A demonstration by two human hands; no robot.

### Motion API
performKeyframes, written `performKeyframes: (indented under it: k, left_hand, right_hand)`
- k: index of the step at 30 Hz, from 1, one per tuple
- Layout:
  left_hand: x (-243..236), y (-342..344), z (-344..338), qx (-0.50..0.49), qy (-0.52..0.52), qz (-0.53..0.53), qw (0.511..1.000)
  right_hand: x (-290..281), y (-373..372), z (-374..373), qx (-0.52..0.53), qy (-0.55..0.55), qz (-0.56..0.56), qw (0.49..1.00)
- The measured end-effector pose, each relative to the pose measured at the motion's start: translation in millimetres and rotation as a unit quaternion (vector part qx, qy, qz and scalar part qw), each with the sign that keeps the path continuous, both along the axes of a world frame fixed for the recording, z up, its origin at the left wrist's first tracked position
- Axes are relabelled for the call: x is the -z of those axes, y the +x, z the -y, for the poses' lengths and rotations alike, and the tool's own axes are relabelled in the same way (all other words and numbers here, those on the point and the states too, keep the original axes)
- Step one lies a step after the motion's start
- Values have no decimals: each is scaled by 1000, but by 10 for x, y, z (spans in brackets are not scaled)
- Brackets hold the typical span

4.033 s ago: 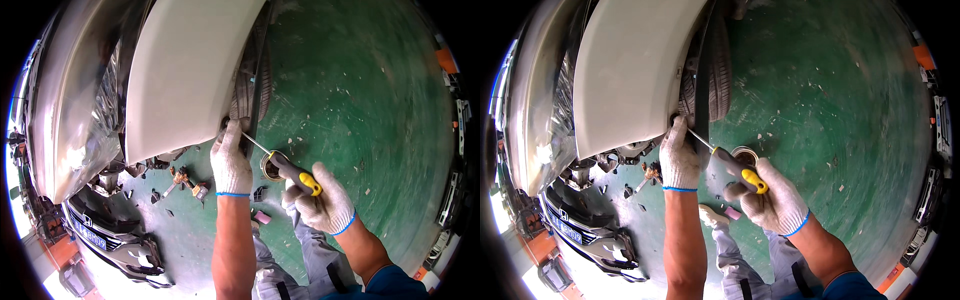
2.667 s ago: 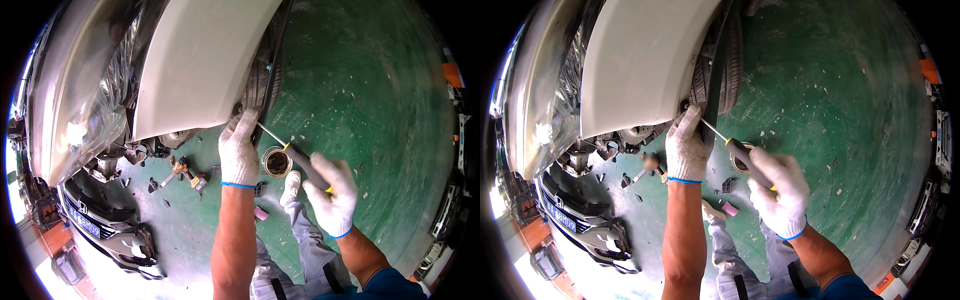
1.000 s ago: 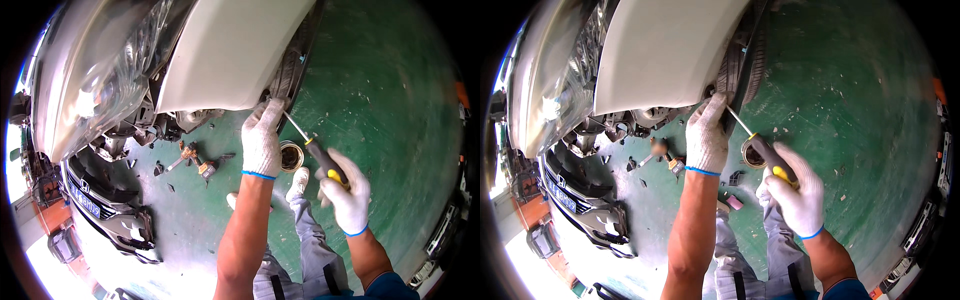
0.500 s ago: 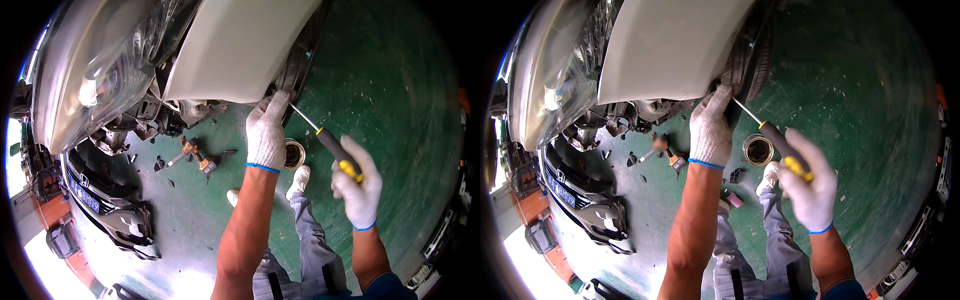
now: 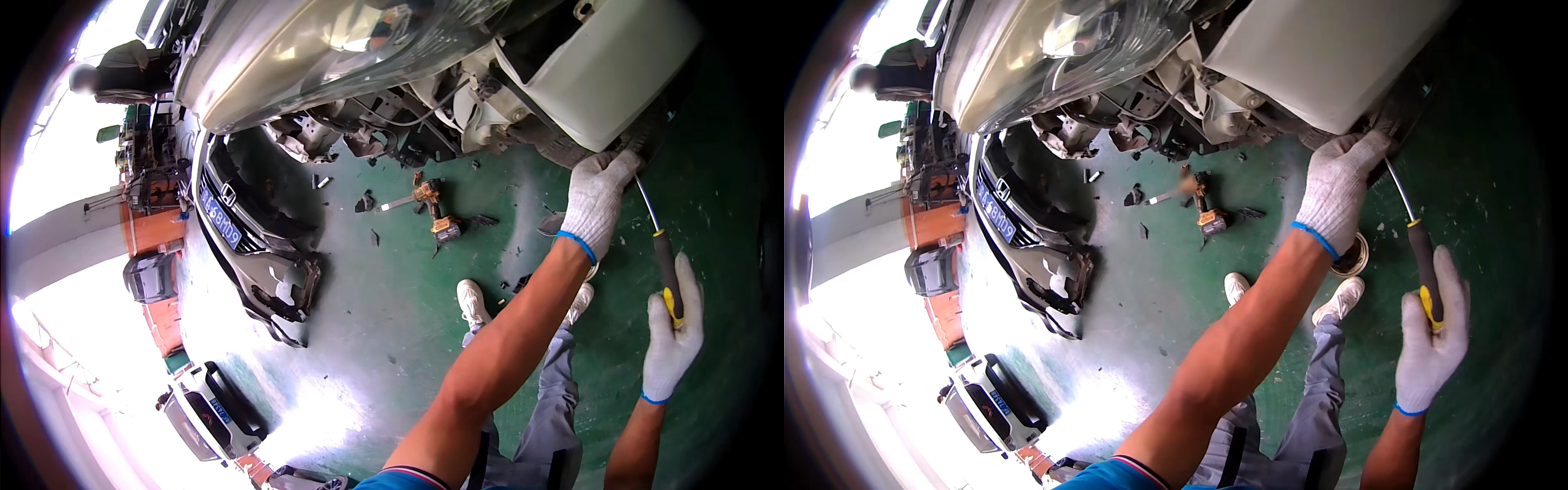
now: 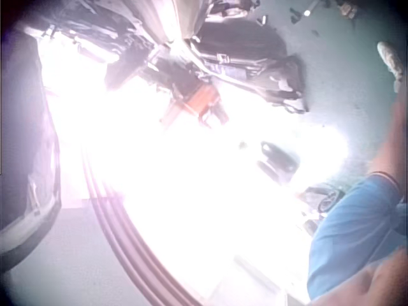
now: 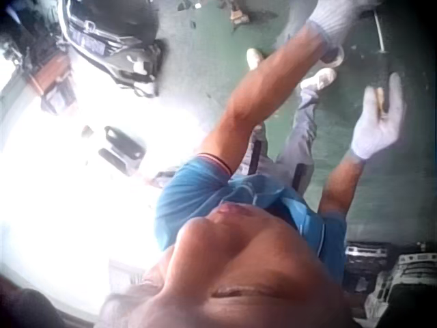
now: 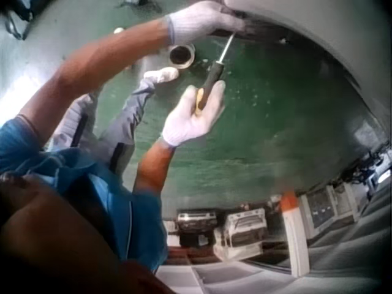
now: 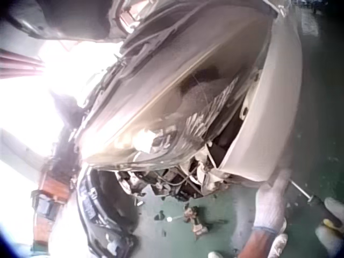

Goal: The person uses a screwdriver to pry and remove a black plastic trim piece from the front bumper of a white car. They then use a power drill to remove fasteners from the bumper area. The person is working in a kneeling position on the floor of a garage.

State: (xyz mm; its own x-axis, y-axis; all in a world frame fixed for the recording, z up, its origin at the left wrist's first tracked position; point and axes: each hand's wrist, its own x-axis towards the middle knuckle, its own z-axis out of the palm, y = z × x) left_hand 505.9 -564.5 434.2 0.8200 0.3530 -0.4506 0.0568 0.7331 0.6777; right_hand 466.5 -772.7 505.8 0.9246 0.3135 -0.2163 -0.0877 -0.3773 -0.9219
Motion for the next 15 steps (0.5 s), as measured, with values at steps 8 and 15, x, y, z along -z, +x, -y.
performKeyframes:
  k: [8, 15]
  left_hand:
    - [45, 11, 30, -4, 4, -5, 1000]
    - [-58, 33, 24, -54, -36, 15, 998]
  right_hand:
    - [1, -54, -27, 152, 125, -193, 961]
    - [-7, -4, -19, 144, 354, -349, 855]
